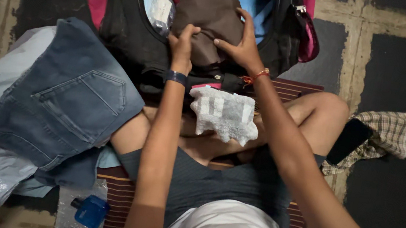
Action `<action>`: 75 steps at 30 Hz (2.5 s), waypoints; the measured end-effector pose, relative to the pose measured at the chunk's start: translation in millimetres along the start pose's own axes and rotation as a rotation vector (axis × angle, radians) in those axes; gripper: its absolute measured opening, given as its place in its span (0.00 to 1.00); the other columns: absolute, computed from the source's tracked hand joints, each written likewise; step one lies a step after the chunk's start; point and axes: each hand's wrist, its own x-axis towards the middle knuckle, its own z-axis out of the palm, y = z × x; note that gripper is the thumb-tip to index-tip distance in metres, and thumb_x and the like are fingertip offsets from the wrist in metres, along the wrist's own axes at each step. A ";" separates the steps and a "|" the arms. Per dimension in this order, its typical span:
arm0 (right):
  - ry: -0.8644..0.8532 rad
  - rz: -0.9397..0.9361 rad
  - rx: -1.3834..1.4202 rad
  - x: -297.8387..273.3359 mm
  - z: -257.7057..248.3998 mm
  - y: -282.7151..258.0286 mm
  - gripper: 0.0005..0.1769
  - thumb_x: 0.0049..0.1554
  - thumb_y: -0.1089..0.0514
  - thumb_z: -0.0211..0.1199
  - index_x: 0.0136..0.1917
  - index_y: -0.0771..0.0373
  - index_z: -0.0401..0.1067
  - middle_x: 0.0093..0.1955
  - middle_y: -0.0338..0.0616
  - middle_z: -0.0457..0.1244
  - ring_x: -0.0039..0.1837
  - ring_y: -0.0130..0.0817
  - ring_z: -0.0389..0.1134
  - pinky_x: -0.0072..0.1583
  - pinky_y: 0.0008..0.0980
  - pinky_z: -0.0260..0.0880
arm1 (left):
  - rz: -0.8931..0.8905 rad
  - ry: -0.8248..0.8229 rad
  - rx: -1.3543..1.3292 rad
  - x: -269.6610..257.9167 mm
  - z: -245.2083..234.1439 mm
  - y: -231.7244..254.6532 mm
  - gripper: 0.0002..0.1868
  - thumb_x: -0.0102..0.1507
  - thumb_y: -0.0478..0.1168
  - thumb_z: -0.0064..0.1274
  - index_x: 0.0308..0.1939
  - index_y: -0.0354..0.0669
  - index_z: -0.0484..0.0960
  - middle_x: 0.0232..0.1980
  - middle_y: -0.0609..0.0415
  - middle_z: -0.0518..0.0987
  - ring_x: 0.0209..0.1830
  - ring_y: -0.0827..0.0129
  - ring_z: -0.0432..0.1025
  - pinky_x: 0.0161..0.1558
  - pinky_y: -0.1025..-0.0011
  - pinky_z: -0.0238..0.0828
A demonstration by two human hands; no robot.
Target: The person unzips a bag and removes various items including clothing, a box, socks, and items in plastic packaging, placing them on the floor.
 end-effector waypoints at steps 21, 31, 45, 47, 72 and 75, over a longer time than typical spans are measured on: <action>0.245 0.485 1.008 -8.8 -4.8 41.0 0.46 0.45 0.77 0.69 0.74 0.60 0.60 0.68 0.48 0.63 0.69 0.48 0.67 0.66 0.47 0.76 | -0.027 -0.174 -0.054 -7.5 -3.9 6.4 0.29 0.62 0.54 0.58 0.61 0.42 0.72 0.57 0.55 0.76 0.55 0.71 0.70 0.56 0.63 0.66; 0.256 0.467 0.992 -11.7 -2.3 55.5 0.34 0.48 0.71 0.69 0.68 0.67 0.67 0.62 0.48 0.67 0.64 0.46 0.71 0.66 0.45 0.74 | 0.079 -0.290 -0.150 1.5 -10.3 -18.5 0.39 0.63 0.47 0.66 0.72 0.41 0.64 0.63 0.45 0.75 0.61 0.65 0.69 0.65 0.65 0.62; -0.205 0.426 0.646 -19.8 0.2 52.7 0.47 0.49 0.44 0.79 0.72 0.70 0.63 0.62 0.42 0.65 0.60 0.30 0.66 0.62 0.31 0.68 | 0.139 -0.249 -0.160 -45.5 -0.5 61.7 0.30 0.56 0.30 0.69 0.60 0.27 0.77 0.58 0.46 0.80 0.56 0.59 0.76 0.60 0.65 0.73; -0.309 0.321 0.575 -11.1 -4.0 54.5 0.48 0.51 0.43 0.79 0.73 0.71 0.63 0.66 0.44 0.65 0.64 0.31 0.65 0.65 0.32 0.68 | 0.256 -0.241 -0.140 -55.0 -7.2 79.5 0.28 0.57 0.30 0.69 0.60 0.30 0.76 0.57 0.48 0.80 0.56 0.60 0.75 0.61 0.65 0.73; -0.724 -0.384 0.042 0.9 -30.5 -249.0 0.25 0.63 0.54 0.72 0.69 0.66 0.72 0.66 0.49 0.69 0.69 0.39 0.71 0.71 0.37 0.70 | 0.211 0.011 -0.056 -209.7 -177.9 190.0 0.27 0.61 0.37 0.66 0.61 0.26 0.79 0.57 0.46 0.81 0.57 0.61 0.75 0.63 0.68 0.70; -0.745 -0.303 0.017 -7.8 -17.7 -242.6 0.27 0.62 0.52 0.71 0.70 0.66 0.72 0.66 0.50 0.68 0.69 0.42 0.71 0.66 0.37 0.73 | 0.117 0.098 0.354 -209.5 -178.7 184.0 0.35 0.61 0.45 0.69 0.66 0.33 0.71 0.60 0.47 0.80 0.61 0.63 0.76 0.65 0.68 0.71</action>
